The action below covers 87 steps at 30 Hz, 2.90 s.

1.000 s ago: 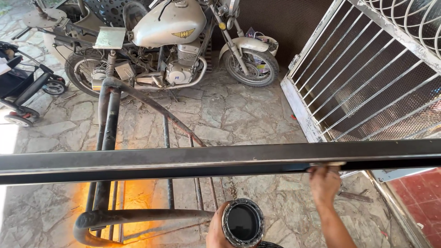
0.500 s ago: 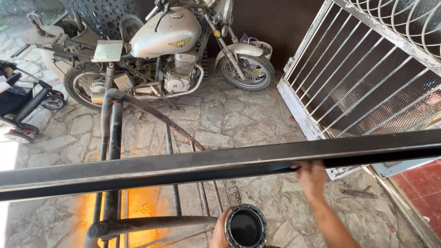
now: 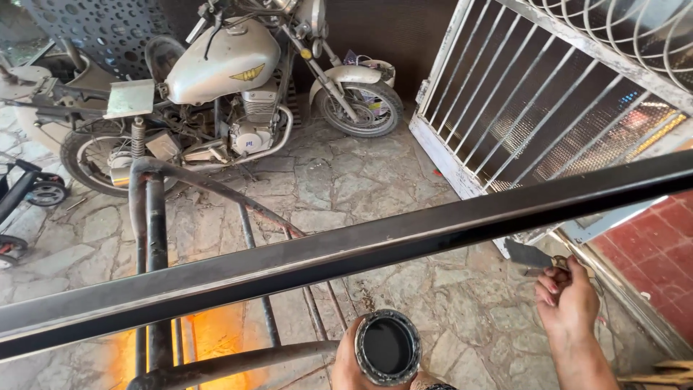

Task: Painting a metal beam with black paint using a handheld brush.

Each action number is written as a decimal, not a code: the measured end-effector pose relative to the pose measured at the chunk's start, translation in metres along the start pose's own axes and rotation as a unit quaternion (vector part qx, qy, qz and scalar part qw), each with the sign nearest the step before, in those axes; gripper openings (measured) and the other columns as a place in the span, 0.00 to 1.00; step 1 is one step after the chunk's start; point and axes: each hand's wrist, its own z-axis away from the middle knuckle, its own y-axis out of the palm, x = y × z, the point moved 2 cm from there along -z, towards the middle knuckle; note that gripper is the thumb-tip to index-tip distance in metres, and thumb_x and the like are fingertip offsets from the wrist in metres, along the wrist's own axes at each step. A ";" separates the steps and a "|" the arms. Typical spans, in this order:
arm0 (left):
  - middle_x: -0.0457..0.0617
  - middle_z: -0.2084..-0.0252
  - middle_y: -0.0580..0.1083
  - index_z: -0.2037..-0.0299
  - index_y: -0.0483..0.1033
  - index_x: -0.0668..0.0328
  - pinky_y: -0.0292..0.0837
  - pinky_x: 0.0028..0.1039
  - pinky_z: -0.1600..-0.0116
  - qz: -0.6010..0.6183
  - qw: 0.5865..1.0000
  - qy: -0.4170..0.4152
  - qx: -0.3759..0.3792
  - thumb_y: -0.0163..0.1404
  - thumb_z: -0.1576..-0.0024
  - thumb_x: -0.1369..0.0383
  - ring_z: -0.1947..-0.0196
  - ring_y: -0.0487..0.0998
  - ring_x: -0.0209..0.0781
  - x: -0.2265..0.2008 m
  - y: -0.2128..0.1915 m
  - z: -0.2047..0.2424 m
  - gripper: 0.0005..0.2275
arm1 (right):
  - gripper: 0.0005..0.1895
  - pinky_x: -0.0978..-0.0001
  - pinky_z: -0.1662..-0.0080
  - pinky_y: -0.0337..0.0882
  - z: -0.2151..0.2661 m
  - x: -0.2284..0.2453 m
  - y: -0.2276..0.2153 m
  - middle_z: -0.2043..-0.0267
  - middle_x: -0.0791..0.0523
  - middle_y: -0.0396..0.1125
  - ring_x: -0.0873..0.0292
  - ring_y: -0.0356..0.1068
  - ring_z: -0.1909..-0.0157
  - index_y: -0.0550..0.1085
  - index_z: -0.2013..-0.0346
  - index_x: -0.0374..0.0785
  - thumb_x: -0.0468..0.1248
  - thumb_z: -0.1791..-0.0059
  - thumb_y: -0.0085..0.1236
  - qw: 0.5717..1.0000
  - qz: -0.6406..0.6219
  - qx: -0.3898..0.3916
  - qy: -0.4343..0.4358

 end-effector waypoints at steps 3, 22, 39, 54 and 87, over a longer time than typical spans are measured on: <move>0.38 0.47 0.82 0.40 0.74 0.39 0.77 0.30 0.42 0.003 0.997 0.046 0.065 0.74 0.75 0.50 0.44 0.82 0.37 -0.013 0.017 -0.042 0.45 | 0.11 0.79 0.80 0.43 0.044 0.017 0.013 0.78 0.62 0.59 0.71 0.49 0.83 0.70 0.65 0.44 0.41 0.40 0.46 0.998 0.017 0.027 -0.053; 0.50 0.35 0.70 0.32 0.61 0.55 0.65 0.43 0.36 -0.024 0.965 0.230 0.125 0.75 0.71 0.63 0.35 0.69 0.52 -0.051 0.101 -0.030 0.51 | 0.17 0.75 0.83 0.61 0.111 0.023 0.059 0.88 0.61 0.66 0.68 0.61 0.91 0.75 0.65 0.38 0.45 0.46 0.42 0.678 0.436 0.463 -0.367; 0.45 0.37 0.72 0.33 0.61 0.48 0.66 0.42 0.37 -0.035 0.983 0.151 0.093 0.72 0.71 0.64 0.36 0.69 0.48 -0.096 0.203 0.011 0.49 | 0.13 0.82 0.83 0.72 -0.014 0.045 -0.006 0.74 0.56 0.73 0.66 0.71 0.82 0.76 0.60 0.36 0.40 0.44 0.46 0.772 0.284 0.490 -0.290; 0.46 0.37 0.71 0.31 0.59 0.49 0.68 0.45 0.37 -0.031 0.996 0.072 0.035 0.72 0.70 0.59 0.36 0.70 0.49 -0.087 0.264 0.041 0.50 | 0.13 0.72 0.85 0.45 -0.074 0.057 -0.027 0.87 0.58 0.57 0.65 0.48 0.90 0.74 0.64 0.36 0.42 0.44 0.49 0.921 0.204 0.331 0.038; 0.34 0.40 0.77 0.36 0.68 0.33 0.75 0.35 0.39 -0.020 0.995 -0.100 -0.021 0.75 0.76 0.47 0.37 0.77 0.38 -0.049 0.157 0.023 0.50 | 0.15 0.73 0.85 0.55 -0.101 -0.017 0.046 0.76 0.51 0.68 0.63 0.59 0.84 0.68 0.68 0.33 0.29 0.38 0.39 0.930 0.283 0.212 -0.103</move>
